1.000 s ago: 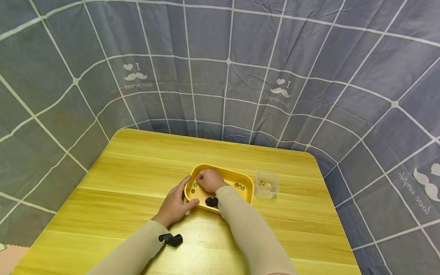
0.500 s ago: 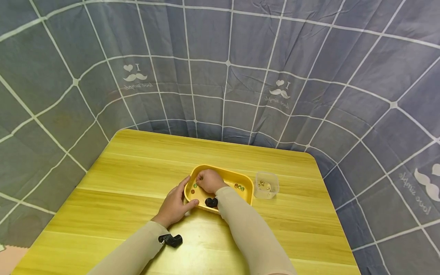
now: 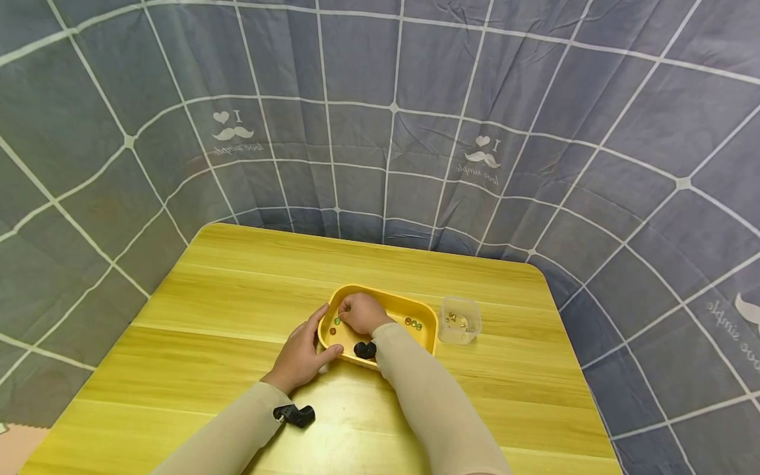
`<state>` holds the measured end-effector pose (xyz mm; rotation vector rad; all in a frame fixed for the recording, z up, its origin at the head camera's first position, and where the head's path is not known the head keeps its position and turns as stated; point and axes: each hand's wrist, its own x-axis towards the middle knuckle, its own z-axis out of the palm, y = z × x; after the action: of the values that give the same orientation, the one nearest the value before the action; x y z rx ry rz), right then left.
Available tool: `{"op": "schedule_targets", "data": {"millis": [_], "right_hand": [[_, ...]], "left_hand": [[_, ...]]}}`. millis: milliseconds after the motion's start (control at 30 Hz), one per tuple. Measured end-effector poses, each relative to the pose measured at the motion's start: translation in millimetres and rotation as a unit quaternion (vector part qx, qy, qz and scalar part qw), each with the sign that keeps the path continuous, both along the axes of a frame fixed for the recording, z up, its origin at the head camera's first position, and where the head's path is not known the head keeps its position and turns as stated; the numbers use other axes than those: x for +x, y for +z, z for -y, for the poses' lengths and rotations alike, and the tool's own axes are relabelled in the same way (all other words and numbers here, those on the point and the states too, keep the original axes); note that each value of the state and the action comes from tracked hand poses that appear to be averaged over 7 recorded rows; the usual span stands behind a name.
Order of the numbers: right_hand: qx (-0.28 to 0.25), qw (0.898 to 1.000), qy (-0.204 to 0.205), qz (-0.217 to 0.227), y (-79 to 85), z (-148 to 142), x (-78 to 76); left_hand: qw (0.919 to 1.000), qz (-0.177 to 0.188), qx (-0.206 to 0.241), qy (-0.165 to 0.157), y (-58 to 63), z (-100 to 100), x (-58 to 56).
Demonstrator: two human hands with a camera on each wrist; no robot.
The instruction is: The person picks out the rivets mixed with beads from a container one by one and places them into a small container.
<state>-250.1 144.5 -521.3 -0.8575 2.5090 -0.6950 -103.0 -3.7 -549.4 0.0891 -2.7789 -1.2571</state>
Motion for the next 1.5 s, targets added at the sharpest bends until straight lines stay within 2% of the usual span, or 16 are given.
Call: {"op": "schedule_targets", "data": {"millis": [600,1500], "right_hand": [[-0.003,1.0,-0.001,-0.006,-2.9,-1.8,10.8],[0.0,1.0,0.0,0.003,4.6,-5.9,3.6]], "left_hand": [[0.9998,-0.018,-0.002,0.001,-4.0,-0.6,8.5],[1.0,0.0,0.004,0.009,9.1,-8.1,4.8]]}}
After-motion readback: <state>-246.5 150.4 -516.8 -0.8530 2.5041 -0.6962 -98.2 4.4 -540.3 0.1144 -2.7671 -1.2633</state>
